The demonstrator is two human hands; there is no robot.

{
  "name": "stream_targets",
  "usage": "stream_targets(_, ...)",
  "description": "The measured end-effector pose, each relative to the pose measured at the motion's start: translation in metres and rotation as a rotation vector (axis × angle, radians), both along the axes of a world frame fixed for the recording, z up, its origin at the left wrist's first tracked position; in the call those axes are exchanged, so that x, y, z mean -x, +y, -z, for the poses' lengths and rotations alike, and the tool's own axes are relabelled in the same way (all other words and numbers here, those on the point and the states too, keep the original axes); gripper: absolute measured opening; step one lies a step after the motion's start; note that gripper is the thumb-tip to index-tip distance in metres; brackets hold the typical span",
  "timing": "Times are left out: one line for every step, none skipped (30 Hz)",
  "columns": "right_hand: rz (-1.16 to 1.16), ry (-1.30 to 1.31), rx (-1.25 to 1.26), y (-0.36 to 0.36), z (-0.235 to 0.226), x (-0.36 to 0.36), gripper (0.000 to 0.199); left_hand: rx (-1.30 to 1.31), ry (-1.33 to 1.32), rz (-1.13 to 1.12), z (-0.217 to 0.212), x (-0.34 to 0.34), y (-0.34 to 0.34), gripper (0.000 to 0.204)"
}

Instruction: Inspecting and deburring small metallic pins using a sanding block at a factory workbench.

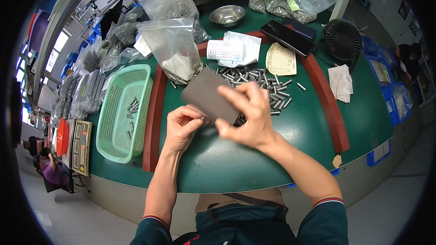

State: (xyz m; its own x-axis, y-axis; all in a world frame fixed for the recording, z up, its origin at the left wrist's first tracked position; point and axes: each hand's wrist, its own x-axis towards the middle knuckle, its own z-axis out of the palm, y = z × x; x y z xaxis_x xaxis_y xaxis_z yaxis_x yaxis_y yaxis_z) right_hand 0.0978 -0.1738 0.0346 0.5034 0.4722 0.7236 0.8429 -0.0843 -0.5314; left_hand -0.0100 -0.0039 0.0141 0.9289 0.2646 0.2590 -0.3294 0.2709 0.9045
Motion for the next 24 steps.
stream_targets(0.116, 0.033, 0.029, 0.001, 0.003, -0.01, 0.059, 0.001, -0.003, -0.001, -0.001, -0.001, 0.0, 0.013)
stream_targets(0.116, 0.012, 0.021, -0.002, 0.004, -0.013, 0.059, 0.003, -0.001, -0.006, -0.002, -0.001, 0.0, 0.012)
stream_targets(0.029, -0.017, -0.062, -0.004, 0.004, -0.006, 0.06, 0.005, 0.001, -0.013, -0.003, -0.001, 0.001, 0.011)
stream_targets(-0.012, -0.077, -0.067, -0.003, -0.002, 0.004, 0.063, 0.011, 0.07, -0.056, 0.003, 0.002, 0.001, 0.012)
stream_targets(-0.112, -0.096, -0.027, -0.003, -0.009, 0.015, 0.065, 0.07, 0.223, -0.124, 0.002, 0.001, -0.004, 0.013)
stream_targets(-0.167, -0.123, -0.024, -0.002, -0.01, 0.022, 0.063, 0.127, 0.376, -0.192, 0.0, -0.001, -0.009, 0.015)
stream_targets(-0.129, -0.135, -0.024, -0.002, -0.01, 0.019, 0.063, 0.096, 0.331, -0.2, -0.008, -0.002, -0.011, 0.018)
stream_targets(-0.047, -0.061, 0.028, -0.002, -0.008, 0.009, 0.063, -0.025, 0.143, -0.082, -0.001, -0.001, -0.003, 0.019)
stream_targets(0.048, 0.019, 0.013, 0.002, 0.002, -0.002, 0.063, -0.01, 0.042, -0.02, 0.001, -0.001, 0.001, 0.019)
stream_targets(0.131, 0.012, 0.054, 0.002, 0.003, -0.011, 0.061, 0.009, -0.062, 0.043, 0.0, -0.005, 0.002, 0.019)
stream_targets(0.086, 0.008, 0.038, -0.002, 0.004, -0.01, 0.062, 0.001, -0.067, 0.036, 0.002, -0.006, 0.003, 0.019)
stream_targets(0.007, -0.065, -0.026, -0.001, 0.003, -0.004, 0.062, -0.014, 0.042, -0.054, 0.001, -0.003, 0.001, 0.018)
stream_targets(-0.077, -0.103, -0.062, -0.002, -0.006, 0.006, 0.064, -0.021, 0.152, -0.137, -0.001, -0.002, -0.005, 0.017)
stream_targets(-0.163, -0.136, -0.05, 0.0, -0.012, 0.017, 0.064, 0.014, 0.311, -0.222, -0.002, -0.002, -0.004, 0.016)
stream_targets(-0.19, -0.157, -0.002, 0.0, -0.011, 0.018, 0.065, -0.011, 0.303, -0.213, 0.01, -0.002, -0.001, 0.014)
stream_targets(-0.118, -0.148, 0.029, -0.001, -0.011, 0.012, 0.065, -0.078, 0.23, -0.236, -0.003, -0.003, -0.007, 0.01)
stream_targets(-0.034, -0.051, 0.054, 0.001, -0.004, -0.001, 0.062, -0.063, 0.074, -0.097, 0.0, -0.002, -0.001, 0.007)
stream_targets(0.107, 0.007, 0.042, 0.002, 0.004, -0.01, 0.059, 0.001, -0.042, 0.004, -0.001, -0.005, 0.001, 0.01)
stream_targets(0.151, -0.037, 0.048, 0.0, 0.005, -0.02, 0.058, 0.06, -0.055, 0.027, 0.001, -0.005, 0.002, 0.011)
stream_targets(0.153, -0.016, 0.059, -0.003, 0.006, -0.02, 0.058, 0.119, -0.068, 0.049, 0.001, -0.004, 0.002, 0.011)
stream_targets(0.154, 0.005, 0.071, -0.005, 0.005, -0.017, 0.059, 0.176, -0.009, 0.021, -0.001, -0.003, 0.001, 0.018)
stream_targets(0.143, 0.015, 0.036, -0.004, 0.003, -0.014, 0.06, 0.249, 0.016, 0.056, 0.0, -0.002, 0.005, 0.02)
stream_targets(0.141, 0.0, 0.032, -0.003, 0.002, -0.013, 0.061, 0.322, 0.041, 0.091, 0.0, -0.001, 0.008, 0.022)
stream_targets(0.138, -0.014, 0.028, -0.003, 0.0, -0.012, 0.061, 0.293, 0.083, 0.056, -0.001, 0.0, 0.006, 0.024)
